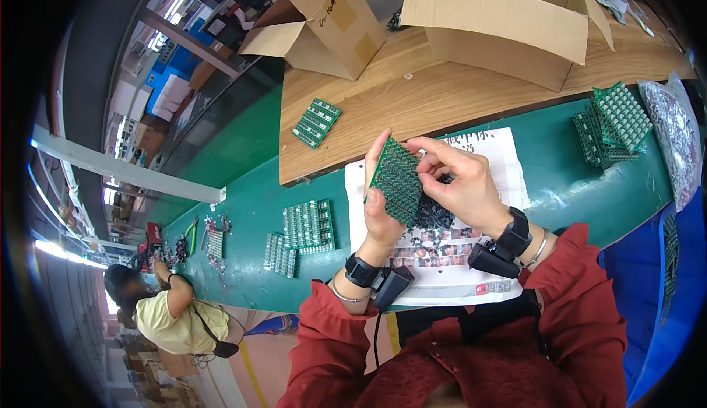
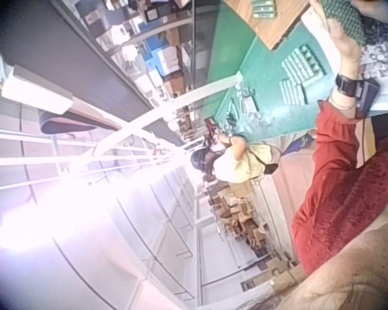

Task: The person assembles green circuit boards by hand, inserting small black components into the board's grid. They handle the boards one at a time, picking them up from a stack, inserting components, and placing them back down.

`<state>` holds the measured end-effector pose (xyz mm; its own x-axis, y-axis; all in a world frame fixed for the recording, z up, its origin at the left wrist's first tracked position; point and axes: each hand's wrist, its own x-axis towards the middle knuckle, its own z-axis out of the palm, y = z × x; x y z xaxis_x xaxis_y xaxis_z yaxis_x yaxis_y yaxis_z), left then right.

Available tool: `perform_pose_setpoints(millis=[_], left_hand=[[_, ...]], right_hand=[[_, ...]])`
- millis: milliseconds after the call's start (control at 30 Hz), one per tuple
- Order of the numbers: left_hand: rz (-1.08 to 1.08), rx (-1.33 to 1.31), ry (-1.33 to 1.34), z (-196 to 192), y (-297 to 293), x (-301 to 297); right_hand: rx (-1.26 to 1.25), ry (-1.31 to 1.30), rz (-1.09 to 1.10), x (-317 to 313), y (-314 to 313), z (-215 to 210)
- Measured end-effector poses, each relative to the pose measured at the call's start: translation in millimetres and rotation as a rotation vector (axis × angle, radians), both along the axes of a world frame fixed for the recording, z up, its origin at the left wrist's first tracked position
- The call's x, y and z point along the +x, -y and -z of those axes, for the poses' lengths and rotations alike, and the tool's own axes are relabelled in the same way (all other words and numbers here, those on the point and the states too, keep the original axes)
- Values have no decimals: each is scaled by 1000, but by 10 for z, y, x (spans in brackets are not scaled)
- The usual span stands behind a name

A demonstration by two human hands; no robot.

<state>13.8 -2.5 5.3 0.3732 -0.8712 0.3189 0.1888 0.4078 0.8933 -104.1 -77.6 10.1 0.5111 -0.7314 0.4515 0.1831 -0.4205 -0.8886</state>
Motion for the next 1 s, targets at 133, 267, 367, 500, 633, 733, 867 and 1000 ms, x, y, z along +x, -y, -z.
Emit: perform_pose_setpoints(millis=[133, 267, 367, 500, 633, 733, 867, 1000], left_hand=[[-11, -4, -22, 9, -3, 31], [5, 1, -122, -42, 9, 24], [-2, -15, -135, -17, 12, 10], [-26, 8, -100, -22, -12, 18], [-38, -14, -128, -48, 4, 18], [-32, -14, -126, -44, 7, 8], [-67, -2, -52, -3, -3, -23], [-63, -2, -63, 17, 13, -29]], right_hand=[[-115, -13, 19, -58, 24, -66], [-20, -4, 40, -55, 11, -23], [24, -7, 8, -2, -1, 23], [-12, -65, -26, -16, 4, -14], [24, -33, 10, -57, -8, -42], [6, 87, 9, 9, -41, -57], [7, -45, -8, 6, -50, 3], [-54, -58, 8, -19, -36, -18]])
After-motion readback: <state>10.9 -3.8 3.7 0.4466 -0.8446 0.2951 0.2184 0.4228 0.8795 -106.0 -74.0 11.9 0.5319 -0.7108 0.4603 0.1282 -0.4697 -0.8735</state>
